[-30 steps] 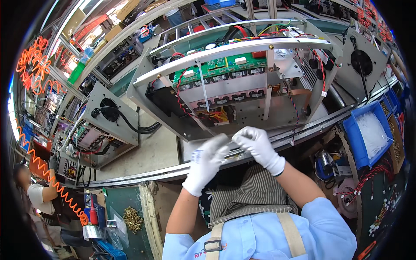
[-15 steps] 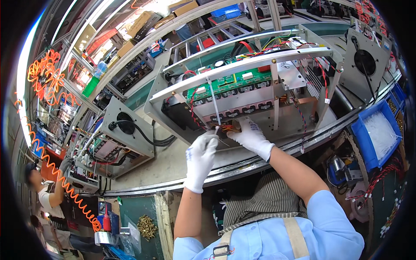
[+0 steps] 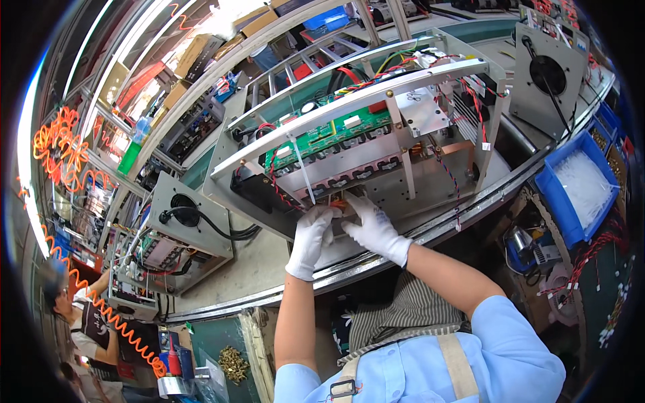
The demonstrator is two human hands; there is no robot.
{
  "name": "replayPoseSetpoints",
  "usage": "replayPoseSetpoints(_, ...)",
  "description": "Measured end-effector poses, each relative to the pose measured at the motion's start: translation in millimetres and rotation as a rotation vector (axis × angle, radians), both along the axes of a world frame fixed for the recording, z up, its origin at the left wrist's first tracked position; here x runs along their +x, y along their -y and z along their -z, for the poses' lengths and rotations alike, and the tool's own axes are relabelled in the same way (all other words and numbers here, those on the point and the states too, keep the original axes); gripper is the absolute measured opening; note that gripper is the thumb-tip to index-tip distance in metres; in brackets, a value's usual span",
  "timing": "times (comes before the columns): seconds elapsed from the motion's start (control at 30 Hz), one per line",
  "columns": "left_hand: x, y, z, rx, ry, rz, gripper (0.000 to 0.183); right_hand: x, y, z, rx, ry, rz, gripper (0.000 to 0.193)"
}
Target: The person assembles an electronic device by connecting various wires to a circuit board and securing them with zip ties. They handle red and black wires, a green circuit board, and white zip ties, organizing the connections within a metal chassis on a factory assembly line.
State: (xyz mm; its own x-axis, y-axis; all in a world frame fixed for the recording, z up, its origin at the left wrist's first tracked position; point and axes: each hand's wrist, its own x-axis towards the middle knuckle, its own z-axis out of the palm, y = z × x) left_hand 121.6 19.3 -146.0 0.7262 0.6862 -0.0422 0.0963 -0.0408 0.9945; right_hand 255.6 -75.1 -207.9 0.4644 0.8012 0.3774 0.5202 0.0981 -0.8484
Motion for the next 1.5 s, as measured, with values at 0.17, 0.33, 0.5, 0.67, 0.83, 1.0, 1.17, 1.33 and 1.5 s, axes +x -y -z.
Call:
replayPoseSetpoints(0.17,9.3,3.0,28.4,-0.237,0.410,0.009,0.022,34.5,-14.3,-9.7,-0.163,-0.276,-0.187,0.054)
replayPoseSetpoints(0.33,16.2,9.6,12.5,-0.167,0.427,-0.011,0.024,40.4,-14.3,-32.6,-0.276,-0.116,-0.156,0.050)
replayPoseSetpoints(0.5,5.4,10.5,12.1,-0.096,0.350,-0.030,0.023,25.1,-8.0,-45.4,-0.382,-0.055,-0.114,0.054)
replayPoseSetpoints(0.67,-1.6,17.6,13.8,-0.167,0.352,-0.067,0.023,-6.0,19.3,-8.7,-0.253,0.034,-0.120,0.082)
replayPoseSetpoints(0.83,1.7,15.7,9.7,-0.130,0.355,-0.052,0.025,27.2,9.0,-38.9,-0.353,-0.465,-0.391,0.067)
replayPoseSetpoints(1.0,-0.2,24.3,-10.3,0.026,0.171,-0.112,0.024,43.5,-20.0,-35.3,-0.288,-0.901,-0.804,0.036)
replayPoseSetpoints(1.17,-19.0,22.3,-17.6,0.463,-0.124,-0.268,0.018,31.0,-11.4,-49.6,-0.267,-0.807,-0.607,0.032)
replayPoseSetpoints(1.33,-29.6,19.7,-16.8,0.898,-0.511,-0.297,0.024,12.6,-16.9,-53.8,-0.238,-0.888,-0.413,0.030)
replayPoseSetpoints(1.5,5.6,-3.4,-20.5,1.074,-0.567,-0.221,0.022,13.8,-11.6,-32.3,-0.109,-0.938,-0.504,0.022)
